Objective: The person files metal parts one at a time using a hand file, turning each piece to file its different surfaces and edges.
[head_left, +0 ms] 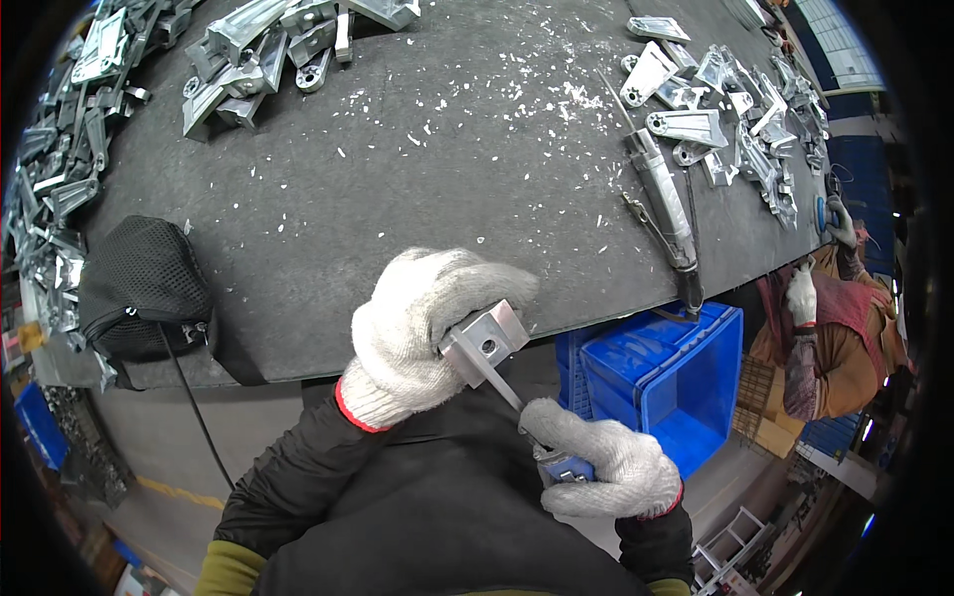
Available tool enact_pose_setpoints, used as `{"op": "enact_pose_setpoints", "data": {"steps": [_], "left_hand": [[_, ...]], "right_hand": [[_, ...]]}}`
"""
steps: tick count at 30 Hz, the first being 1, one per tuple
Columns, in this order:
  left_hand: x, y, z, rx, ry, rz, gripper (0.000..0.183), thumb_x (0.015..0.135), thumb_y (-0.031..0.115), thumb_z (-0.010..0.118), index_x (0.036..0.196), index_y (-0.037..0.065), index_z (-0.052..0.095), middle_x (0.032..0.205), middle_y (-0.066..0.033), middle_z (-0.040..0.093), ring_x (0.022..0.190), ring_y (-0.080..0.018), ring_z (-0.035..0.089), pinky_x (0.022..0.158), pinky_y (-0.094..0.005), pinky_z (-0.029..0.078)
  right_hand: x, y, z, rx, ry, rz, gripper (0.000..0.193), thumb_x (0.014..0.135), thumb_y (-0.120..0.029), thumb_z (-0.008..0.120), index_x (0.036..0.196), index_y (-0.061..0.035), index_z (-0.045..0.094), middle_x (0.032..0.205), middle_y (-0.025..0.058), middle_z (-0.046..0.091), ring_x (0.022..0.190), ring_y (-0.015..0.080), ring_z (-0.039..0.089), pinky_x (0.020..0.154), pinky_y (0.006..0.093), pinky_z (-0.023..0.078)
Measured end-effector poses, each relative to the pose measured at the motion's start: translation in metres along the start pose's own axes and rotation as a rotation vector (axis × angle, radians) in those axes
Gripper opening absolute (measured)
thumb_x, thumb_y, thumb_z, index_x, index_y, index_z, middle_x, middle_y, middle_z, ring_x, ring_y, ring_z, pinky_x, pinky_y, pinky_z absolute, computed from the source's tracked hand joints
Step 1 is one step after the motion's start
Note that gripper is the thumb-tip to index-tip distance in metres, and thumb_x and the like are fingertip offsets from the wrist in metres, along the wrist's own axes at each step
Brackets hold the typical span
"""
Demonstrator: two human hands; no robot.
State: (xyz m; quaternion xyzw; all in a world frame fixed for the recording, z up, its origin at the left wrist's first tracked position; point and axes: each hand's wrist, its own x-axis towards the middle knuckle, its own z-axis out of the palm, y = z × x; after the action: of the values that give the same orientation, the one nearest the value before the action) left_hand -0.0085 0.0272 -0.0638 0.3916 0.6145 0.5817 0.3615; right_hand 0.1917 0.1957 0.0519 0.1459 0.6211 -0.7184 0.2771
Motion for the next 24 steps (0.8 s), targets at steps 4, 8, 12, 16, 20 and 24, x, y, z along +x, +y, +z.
{"op": "enact_pose_setpoints", "data": {"steps": [4,8,12,16,20,24], "left_hand": [[0.009,0.016,-0.004,0.151,0.061,0.210,0.051,0.086,0.015,0.082,0.132,0.004,0.063,0.116,-0.0094,0.071,0.103,-0.0242,0.071,0.092,-0.0389,0.058],[0.018,0.032,-0.003,0.303,0.146,0.203,0.037,0.081,0.011,0.082,0.116,0.004,0.072,0.101,-0.0094,0.073,0.089,-0.0258,0.071,0.081,-0.0372,0.057],[0.017,0.033,0.002,0.247,0.212,0.132,0.026,0.078,0.007,0.080,0.104,0.004,0.075,0.092,-0.0100,0.073,0.082,-0.0267,0.070,0.075,-0.0367,0.054],[0.011,0.026,0.008,-0.026,0.243,0.052,0.028,0.079,0.007,0.079,0.106,0.003,0.074,0.091,-0.0090,0.072,0.083,-0.0256,0.070,0.074,-0.0362,0.054],[0.015,0.023,0.008,0.082,0.255,0.098,0.032,0.076,0.007,0.079,0.107,0.002,0.074,0.094,-0.0109,0.072,0.082,-0.0255,0.070,0.074,-0.0359,0.054],[0.020,0.032,0.000,0.162,0.189,0.164,0.040,0.068,0.009,0.080,0.107,0.001,0.074,0.097,-0.0123,0.072,0.082,-0.0249,0.069,0.074,-0.0349,0.052]], "right_hand": [[0.004,-0.003,-0.006,0.006,-0.177,0.096,0.074,0.095,-0.016,0.072,0.159,-0.0024,0.035,0.155,0.0178,0.050,0.134,0.0275,0.058,0.109,0.0333,0.047],[-0.001,-0.015,0.008,-0.302,0.123,0.025,0.059,0.074,-0.017,0.085,0.126,0.0030,0.066,0.102,0.0153,0.073,0.075,0.0265,0.071,0.069,0.0358,0.056],[0.008,-0.017,0.020,-0.841,0.371,-0.123,0.055,0.076,-0.023,0.081,0.127,-0.0090,0.069,0.086,0.0166,0.070,0.065,0.0343,0.070,0.058,0.0420,0.056],[0.007,-0.017,0.024,-0.811,0.393,0.078,0.053,0.075,-0.024,0.081,0.126,-0.0111,0.070,0.083,0.0148,0.067,0.064,0.0338,0.069,0.057,0.0418,0.055],[0.005,-0.019,0.025,-0.784,0.384,-0.037,0.057,0.081,-0.022,0.077,0.135,-0.0205,0.064,0.092,0.0151,0.070,0.063,0.0329,0.067,0.056,0.0411,0.057],[0.011,-0.022,0.025,-0.849,0.493,-0.075,0.048,0.076,-0.020,0.080,0.123,-0.0117,0.072,0.092,0.0123,0.072,0.064,0.0304,0.068,0.057,0.0398,0.056]]}}
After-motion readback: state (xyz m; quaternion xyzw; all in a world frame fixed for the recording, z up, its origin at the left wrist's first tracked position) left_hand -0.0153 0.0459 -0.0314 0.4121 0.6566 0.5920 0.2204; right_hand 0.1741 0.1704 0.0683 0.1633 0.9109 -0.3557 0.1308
